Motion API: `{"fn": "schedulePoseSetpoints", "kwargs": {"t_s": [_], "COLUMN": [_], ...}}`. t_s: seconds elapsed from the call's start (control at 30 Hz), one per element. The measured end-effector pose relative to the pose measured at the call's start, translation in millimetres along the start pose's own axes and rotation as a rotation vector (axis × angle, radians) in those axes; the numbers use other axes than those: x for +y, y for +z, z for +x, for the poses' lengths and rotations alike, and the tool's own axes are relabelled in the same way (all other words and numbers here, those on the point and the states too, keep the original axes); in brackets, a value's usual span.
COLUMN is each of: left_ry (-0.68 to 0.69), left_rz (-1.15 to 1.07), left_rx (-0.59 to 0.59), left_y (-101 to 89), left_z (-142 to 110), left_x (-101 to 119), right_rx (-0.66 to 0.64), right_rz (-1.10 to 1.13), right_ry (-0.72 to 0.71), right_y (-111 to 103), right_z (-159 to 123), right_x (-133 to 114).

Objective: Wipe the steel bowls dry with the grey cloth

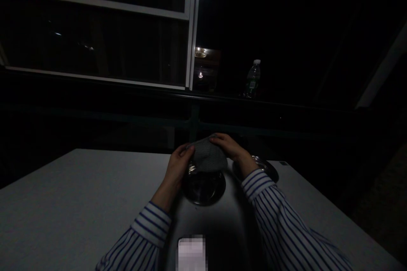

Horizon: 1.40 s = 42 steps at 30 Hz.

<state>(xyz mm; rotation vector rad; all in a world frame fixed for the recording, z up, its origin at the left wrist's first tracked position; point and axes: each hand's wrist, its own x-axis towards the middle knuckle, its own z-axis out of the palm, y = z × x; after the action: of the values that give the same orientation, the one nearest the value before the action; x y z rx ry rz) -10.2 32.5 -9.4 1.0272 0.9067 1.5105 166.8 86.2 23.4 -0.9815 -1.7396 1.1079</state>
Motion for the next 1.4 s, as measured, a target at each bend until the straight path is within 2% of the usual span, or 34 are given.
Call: {"fn": "schedulePoseSetpoints", "kwargs": {"t_s": [0.07,0.13,0.27,0.37,0.4,0.47,0.5,0.6,0.67,0.7,0.77,0.83,0.93,1.0,1.1,1.17,1.27,1.33,1.4], "left_ry": [-0.049,-0.036,0.202,0.32,0.305,0.193,0.109,-0.155,-0.216,-0.193,-0.054,0.11,0.232,0.239,0.21,0.196,0.222,0.254,0.241], "left_rz": [0.005,0.055,0.24,0.36,0.362,0.302,0.252,0.108,0.097,0.122,0.212,0.313,0.38,0.384,0.399,0.397,0.375,0.388,0.427], "left_rx": [-0.055,-0.081,0.012,0.045,0.051,0.028,-0.026,-0.285,-0.342,-0.304,-0.179,-0.101,-0.109,-0.13,-0.127,-0.059,0.101,0.144,0.157], "left_y": [-2.5,-5.5,-7.0,-4.3,-3.5,-3.0,-3.4,-5.9,-6.4,-5.6,-1.7,4.2,12.2,14.4,13.3,12.5,12.5,9.4,-0.7], "left_z": [0,1,2,0,-2,-6,-8,-11,-12,-12,-14,-17,-23,-27,-30,-32,-32,-30,-27], "left_x": [0,0,1,4,5,6,5,0,-5,-7,-10,-10,-10,-10,-11,-13,-15,-15,-16], "right_rx": [0.085,0.13,0.157,0.257,0.3,0.365,0.393,0.423,0.431,0.434,0.417,0.313,0.107,0.074,0.17,0.226,0.168,0.14,0.209], "right_rz": [-0.005,-0.023,-0.106,-0.063,-0.024,0.039,0.057,0.077,0.082,0.087,0.135,0.269,0.516,0.538,0.421,0.442,0.576,0.611,0.621], "right_ry": [-0.062,-0.102,-0.14,-0.083,-0.067,-0.065,-0.077,-0.092,-0.097,-0.095,-0.076,-0.034,0.003,0.014,0.06,0.042,-0.012,0.015,0.059], "right_y": [11,20,28,30,31,32,32,32,31,30,28,26,26,28,32,35,43,48,50], "right_z": [-14,-32,-62,-74,-77,-80,-81,-84,-87,-89,-94,-100,-105,-105,-103,-103,-102,-103,-103], "right_x": [-1,-3,-3,0,1,3,3,3,2,1,2,4,9,13,14,14,15,17,19]}}
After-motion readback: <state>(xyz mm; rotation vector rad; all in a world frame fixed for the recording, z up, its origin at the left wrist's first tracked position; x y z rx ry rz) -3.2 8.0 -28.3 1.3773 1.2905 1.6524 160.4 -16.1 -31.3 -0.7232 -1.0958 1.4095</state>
